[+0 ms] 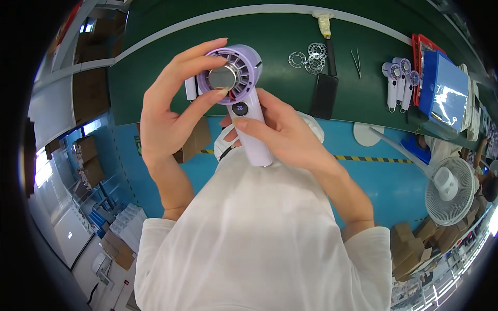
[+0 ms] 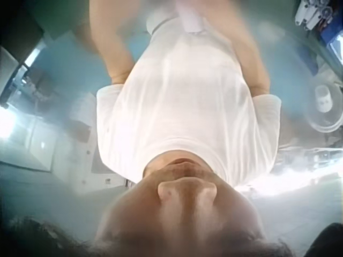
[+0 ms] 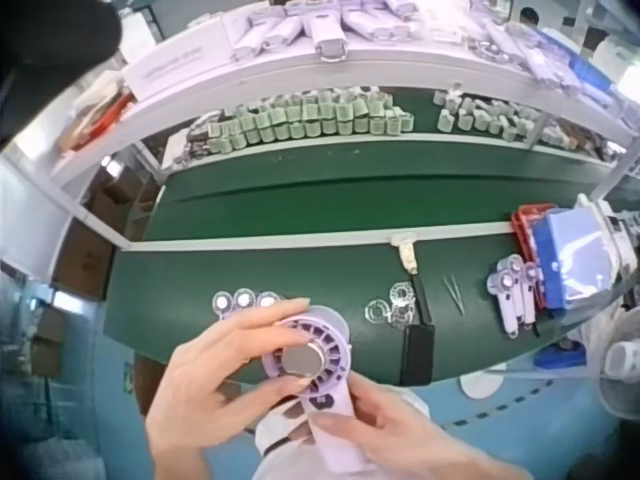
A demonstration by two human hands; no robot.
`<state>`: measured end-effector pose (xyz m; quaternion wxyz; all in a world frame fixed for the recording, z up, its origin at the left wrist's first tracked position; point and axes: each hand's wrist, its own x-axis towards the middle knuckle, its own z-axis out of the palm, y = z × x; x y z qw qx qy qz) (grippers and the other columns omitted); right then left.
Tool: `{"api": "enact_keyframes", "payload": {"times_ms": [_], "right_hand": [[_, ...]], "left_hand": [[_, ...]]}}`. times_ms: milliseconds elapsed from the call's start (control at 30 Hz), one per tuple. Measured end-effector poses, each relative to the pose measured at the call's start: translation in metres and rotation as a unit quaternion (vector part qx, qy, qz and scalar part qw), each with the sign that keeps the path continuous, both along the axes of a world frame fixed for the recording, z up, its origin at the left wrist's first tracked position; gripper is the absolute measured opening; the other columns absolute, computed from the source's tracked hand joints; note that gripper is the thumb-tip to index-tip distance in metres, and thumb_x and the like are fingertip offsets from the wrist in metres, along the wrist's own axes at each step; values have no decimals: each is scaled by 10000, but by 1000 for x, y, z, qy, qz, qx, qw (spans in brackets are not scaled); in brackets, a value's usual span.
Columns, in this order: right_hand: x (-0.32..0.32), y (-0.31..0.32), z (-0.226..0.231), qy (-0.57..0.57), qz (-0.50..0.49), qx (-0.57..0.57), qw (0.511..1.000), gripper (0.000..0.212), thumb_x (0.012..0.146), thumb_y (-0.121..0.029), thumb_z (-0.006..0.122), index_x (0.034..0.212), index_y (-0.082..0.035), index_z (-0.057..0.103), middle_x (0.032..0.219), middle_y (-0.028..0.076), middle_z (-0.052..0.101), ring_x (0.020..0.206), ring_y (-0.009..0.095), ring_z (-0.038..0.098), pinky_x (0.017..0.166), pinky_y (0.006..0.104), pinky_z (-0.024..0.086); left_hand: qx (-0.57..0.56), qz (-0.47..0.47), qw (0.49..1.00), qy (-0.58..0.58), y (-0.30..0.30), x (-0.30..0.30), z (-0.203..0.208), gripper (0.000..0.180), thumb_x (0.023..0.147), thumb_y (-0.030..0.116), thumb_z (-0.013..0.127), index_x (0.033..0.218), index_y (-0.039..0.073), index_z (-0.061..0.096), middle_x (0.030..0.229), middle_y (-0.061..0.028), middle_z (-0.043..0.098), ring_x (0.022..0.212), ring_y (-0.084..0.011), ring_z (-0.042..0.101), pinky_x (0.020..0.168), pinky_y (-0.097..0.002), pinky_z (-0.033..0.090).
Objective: Assemble components into handheld electric fans at an electronics factory workbench.
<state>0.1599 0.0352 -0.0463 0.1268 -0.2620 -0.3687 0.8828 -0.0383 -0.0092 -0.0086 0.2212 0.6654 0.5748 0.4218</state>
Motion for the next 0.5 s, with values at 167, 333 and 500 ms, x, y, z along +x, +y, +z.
{"api": "enact_keyframes", "payload": {"times_ms": [167,333,500], "right_hand": [[-1,2,7,1,15,-17,1000,420,969,-124,576,1339,15,434,1129,148,652,957,211,688,806,320,572],[2,2,6,-9,20,-11,1000,388,973,-139,574,1310,12,455,1092,137,669,909,190,692,791,310,567],[-5,-1,14,1,-10,-34,999,375,966,-162,600,1272,12,472,1056,128,678,862,170,688,742,306,564]], "left_hand": [[4,15,1000,8,-1,-1,2,367,721,-1,772,1072,58,683,1201,-111,673,1027,-268,664,821,-319,539],[-8,33,999,35,1,2,4,349,729,-2,776,1061,50,683,1151,-120,688,1010,-265,665,855,-325,518],[20,12,999,23,5,-5,6,443,820,146,725,1213,-16,603,1344,-206,565,1229,-297,558,1040,-370,422]]}}
